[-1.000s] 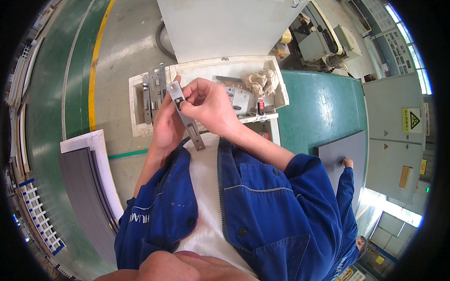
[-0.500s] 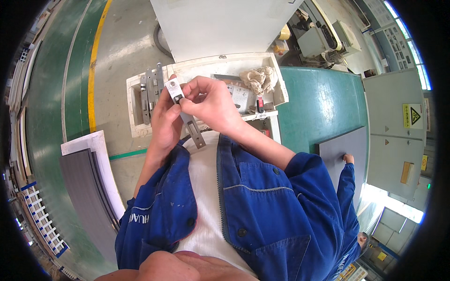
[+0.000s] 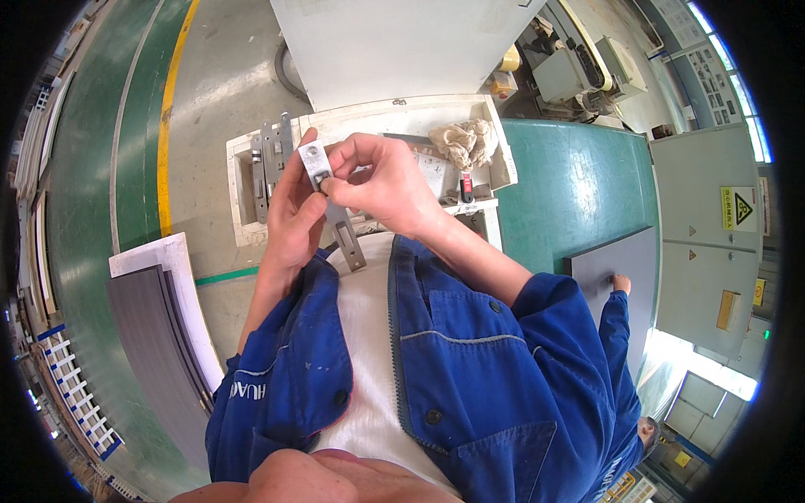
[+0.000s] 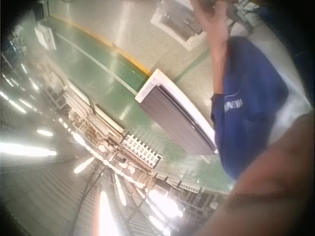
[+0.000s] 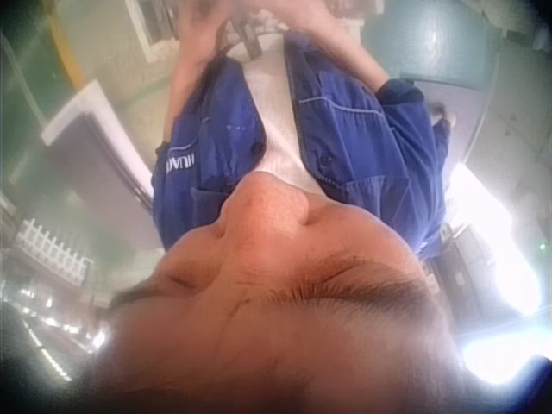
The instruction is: The person retrieves a small black strip and places it on a gray panel, then picks up a metal door lock mechanism and repeatedly inserts and removes a small internal component while holding the lock. The person continues to manipulate the lock mechanism without completing installation.
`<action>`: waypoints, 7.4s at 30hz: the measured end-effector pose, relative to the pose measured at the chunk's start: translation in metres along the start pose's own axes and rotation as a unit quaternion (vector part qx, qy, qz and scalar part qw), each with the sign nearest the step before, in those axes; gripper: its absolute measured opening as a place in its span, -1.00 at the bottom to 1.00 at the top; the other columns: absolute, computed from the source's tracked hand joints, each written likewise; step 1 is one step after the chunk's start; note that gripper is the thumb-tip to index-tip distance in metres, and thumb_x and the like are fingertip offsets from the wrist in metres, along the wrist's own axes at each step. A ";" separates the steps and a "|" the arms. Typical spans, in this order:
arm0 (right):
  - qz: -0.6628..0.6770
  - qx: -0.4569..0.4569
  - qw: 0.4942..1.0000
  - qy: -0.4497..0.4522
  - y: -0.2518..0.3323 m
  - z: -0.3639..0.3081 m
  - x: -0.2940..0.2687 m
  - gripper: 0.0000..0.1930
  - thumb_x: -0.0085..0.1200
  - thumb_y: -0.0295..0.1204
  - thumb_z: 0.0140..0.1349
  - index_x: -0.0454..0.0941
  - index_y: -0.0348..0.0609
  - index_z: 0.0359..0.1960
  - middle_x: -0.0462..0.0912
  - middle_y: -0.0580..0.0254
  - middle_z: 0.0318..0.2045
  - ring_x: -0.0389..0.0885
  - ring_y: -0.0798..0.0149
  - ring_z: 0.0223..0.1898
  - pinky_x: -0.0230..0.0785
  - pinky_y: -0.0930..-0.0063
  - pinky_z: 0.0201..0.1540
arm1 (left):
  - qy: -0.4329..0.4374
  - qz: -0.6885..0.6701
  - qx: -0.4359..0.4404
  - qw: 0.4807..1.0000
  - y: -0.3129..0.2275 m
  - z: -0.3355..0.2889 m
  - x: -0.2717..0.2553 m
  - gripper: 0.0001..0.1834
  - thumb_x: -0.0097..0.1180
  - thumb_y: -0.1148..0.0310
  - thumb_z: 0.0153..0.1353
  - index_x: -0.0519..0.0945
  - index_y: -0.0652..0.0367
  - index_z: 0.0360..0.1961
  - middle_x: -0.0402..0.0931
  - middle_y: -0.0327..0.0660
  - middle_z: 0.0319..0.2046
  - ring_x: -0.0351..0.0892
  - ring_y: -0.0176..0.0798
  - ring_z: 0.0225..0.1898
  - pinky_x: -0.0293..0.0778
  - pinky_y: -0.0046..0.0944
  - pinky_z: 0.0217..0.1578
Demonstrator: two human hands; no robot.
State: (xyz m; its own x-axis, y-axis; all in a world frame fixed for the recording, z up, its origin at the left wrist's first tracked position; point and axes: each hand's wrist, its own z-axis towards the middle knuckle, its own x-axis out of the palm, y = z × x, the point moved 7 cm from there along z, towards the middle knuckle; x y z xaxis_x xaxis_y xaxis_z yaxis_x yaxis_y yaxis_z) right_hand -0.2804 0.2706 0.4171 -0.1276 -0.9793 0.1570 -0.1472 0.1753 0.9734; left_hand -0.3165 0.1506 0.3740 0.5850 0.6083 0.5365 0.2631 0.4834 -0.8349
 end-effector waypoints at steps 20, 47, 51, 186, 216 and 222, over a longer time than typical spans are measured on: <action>0.098 -0.007 0.994 0.046 -0.019 0.003 -0.006 -0.83 0.21 -0.59 0.19 0.56 -0.30 -0.19 0.63 0.29 -0.33 0.59 0.49 -0.36 0.49 0.59 -0.28 | -0.066 0.098 0.014 0.993 -0.016 0.000 -0.003 -0.36 0.45 0.36 0.09 0.37 0.18 0.14 0.60 -0.24 -0.22 0.59 -0.39 -0.20 0.50 -0.37 -0.12; -0.048 0.027 0.998 0.028 -0.001 -0.007 0.006 -0.86 0.29 -0.57 0.02 0.56 -0.30 -0.41 0.56 0.43 -0.56 0.44 0.63 -0.53 0.29 0.72 -0.44 | -0.038 -0.191 -0.136 0.971 0.014 -0.010 -0.009 -0.51 0.35 0.47 0.05 0.48 0.18 0.03 0.60 -0.25 -0.14 0.61 -0.31 -0.09 0.54 -0.25 -0.02; -0.078 0.013 0.996 0.033 0.007 -0.012 0.007 -0.82 0.33 -0.48 0.04 0.59 -0.33 -0.43 0.60 0.37 -0.54 0.47 0.61 -0.51 0.31 0.68 -0.46 | -0.036 -0.156 -0.135 0.978 0.012 -0.009 -0.009 -0.53 0.35 0.43 0.00 0.47 0.16 -0.04 0.57 -0.24 -0.20 0.60 -0.29 -0.14 0.55 -0.27 -0.05; -0.110 0.013 0.985 0.130 -0.029 -0.010 0.021 -0.16 0.48 -0.37 -0.12 0.33 -0.33 0.24 0.56 0.01 0.00 0.60 0.25 -0.06 0.48 0.36 0.03 | -0.060 -0.142 0.100 0.983 -0.020 0.009 -0.034 -0.29 -0.29 -0.43 0.30 0.48 0.06 -0.33 0.50 -0.19 -0.17 0.40 -0.19 -0.01 0.27 -0.12 0.17; -0.199 -0.058 0.978 -0.023 -0.043 0.001 -0.040 -0.59 0.39 -0.30 0.09 0.51 -0.37 -0.23 0.61 0.16 -0.41 0.50 0.46 -0.31 0.41 0.48 -0.25 | -0.083 0.067 -0.021 0.994 -0.007 0.003 -0.020 -0.58 0.12 0.58 0.30 0.42 0.46 0.17 0.60 -0.02 -0.08 0.63 -0.25 -0.08 0.67 -0.22 -0.12; -0.135 -0.097 0.984 -0.061 -0.047 -0.001 -0.035 -0.64 0.37 -0.34 0.15 0.50 -0.34 -0.19 0.62 0.23 -0.32 0.51 0.49 -0.27 0.45 0.50 -0.20 | -0.166 0.094 -0.045 0.981 -0.003 0.002 -0.028 -0.66 0.17 0.57 0.28 0.50 0.47 0.06 0.62 0.02 -0.11 0.66 -0.19 -0.12 0.72 -0.17 -0.15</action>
State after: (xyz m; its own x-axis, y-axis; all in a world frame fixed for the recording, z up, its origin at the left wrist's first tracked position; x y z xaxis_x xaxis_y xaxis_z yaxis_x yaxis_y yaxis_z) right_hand -0.2676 0.2963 0.3662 -0.2279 -0.9662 -0.1207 -0.0040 -0.1231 0.9924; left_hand -0.3357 0.1334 0.3620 0.3506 0.8601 0.3706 0.2511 0.2949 -0.9219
